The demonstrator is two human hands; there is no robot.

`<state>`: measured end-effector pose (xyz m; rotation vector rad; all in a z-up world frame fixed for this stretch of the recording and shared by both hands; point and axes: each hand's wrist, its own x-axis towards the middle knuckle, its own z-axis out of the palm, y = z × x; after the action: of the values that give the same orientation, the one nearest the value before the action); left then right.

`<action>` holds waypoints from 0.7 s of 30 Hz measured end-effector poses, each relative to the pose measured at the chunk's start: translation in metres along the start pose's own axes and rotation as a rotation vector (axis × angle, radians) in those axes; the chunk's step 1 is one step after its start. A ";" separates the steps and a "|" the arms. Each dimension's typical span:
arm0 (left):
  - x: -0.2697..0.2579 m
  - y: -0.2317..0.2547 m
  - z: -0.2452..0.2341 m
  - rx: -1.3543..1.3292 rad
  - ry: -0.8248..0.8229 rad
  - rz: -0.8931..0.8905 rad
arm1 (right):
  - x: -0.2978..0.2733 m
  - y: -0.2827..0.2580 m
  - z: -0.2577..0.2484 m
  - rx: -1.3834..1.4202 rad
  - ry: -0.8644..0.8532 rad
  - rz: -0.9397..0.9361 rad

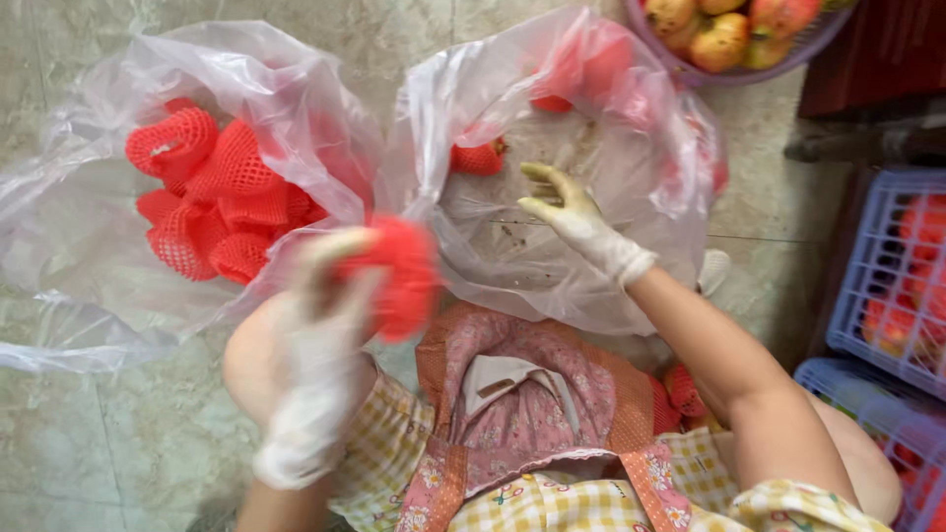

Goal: The person, wearing gloves, sorts pomegranates by removing them from plastic bags, placing them into red mesh protective sleeves, and then organizing them into blue and purple plastic crates.

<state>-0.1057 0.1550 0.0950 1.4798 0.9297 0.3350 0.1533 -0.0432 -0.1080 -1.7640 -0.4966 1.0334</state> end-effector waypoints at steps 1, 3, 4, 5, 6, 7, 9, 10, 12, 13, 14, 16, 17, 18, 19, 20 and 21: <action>0.013 0.013 -0.030 0.037 0.098 0.228 | 0.022 0.020 0.008 -0.149 0.006 -0.055; 0.053 0.030 -0.082 0.377 0.226 0.340 | 0.069 0.061 0.021 -0.457 0.047 -0.176; 0.071 0.036 -0.103 0.545 0.328 0.382 | 0.096 0.079 0.035 -0.600 0.086 -0.275; 0.084 0.036 -0.116 0.714 0.377 0.266 | 0.121 0.095 0.050 -0.745 0.124 -0.372; 0.094 0.029 -0.122 0.843 0.349 0.331 | 0.140 0.107 0.062 -0.836 0.103 -0.238; 0.099 0.023 -0.127 0.971 0.322 0.399 | 0.157 0.114 0.077 -0.921 0.081 -0.099; 0.102 0.009 -0.135 1.095 0.285 0.469 | 0.185 0.119 0.098 -1.209 0.060 -0.100; 0.096 0.002 -0.136 1.097 0.276 0.461 | 0.185 0.122 0.101 -1.225 0.111 -0.138; 0.096 -0.004 -0.137 1.037 0.252 0.431 | 0.185 0.126 0.106 -1.256 0.212 -0.223; 0.089 -0.003 -0.135 0.972 0.237 0.411 | 0.185 0.130 0.108 -1.133 0.263 -0.207; 0.082 -0.001 -0.129 0.907 0.224 0.387 | 0.183 0.136 0.109 -1.009 0.308 -0.192; 0.070 0.009 -0.120 0.736 0.155 0.411 | 0.175 0.154 0.108 -0.695 0.345 -0.111; 0.062 0.015 -0.114 0.653 0.116 0.418 | 0.171 0.163 0.102 -0.506 0.337 -0.043; 0.055 0.022 -0.106 0.570 0.081 0.427 | 0.169 0.167 0.094 -0.318 0.327 0.020; 0.048 0.027 -0.095 0.485 0.041 0.436 | 0.164 0.170 0.088 -0.184 0.399 0.071; 0.040 0.032 -0.082 0.395 0.005 0.447 | 0.159 0.170 0.082 -0.054 0.469 0.120; 0.030 0.039 -0.069 0.439 -0.038 0.446 | 0.150 0.170 0.078 0.076 0.538 0.171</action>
<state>-0.1215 0.2285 0.1335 2.0975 0.6578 0.4423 0.1509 0.0359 -0.3343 -1.9421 0.0293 0.6362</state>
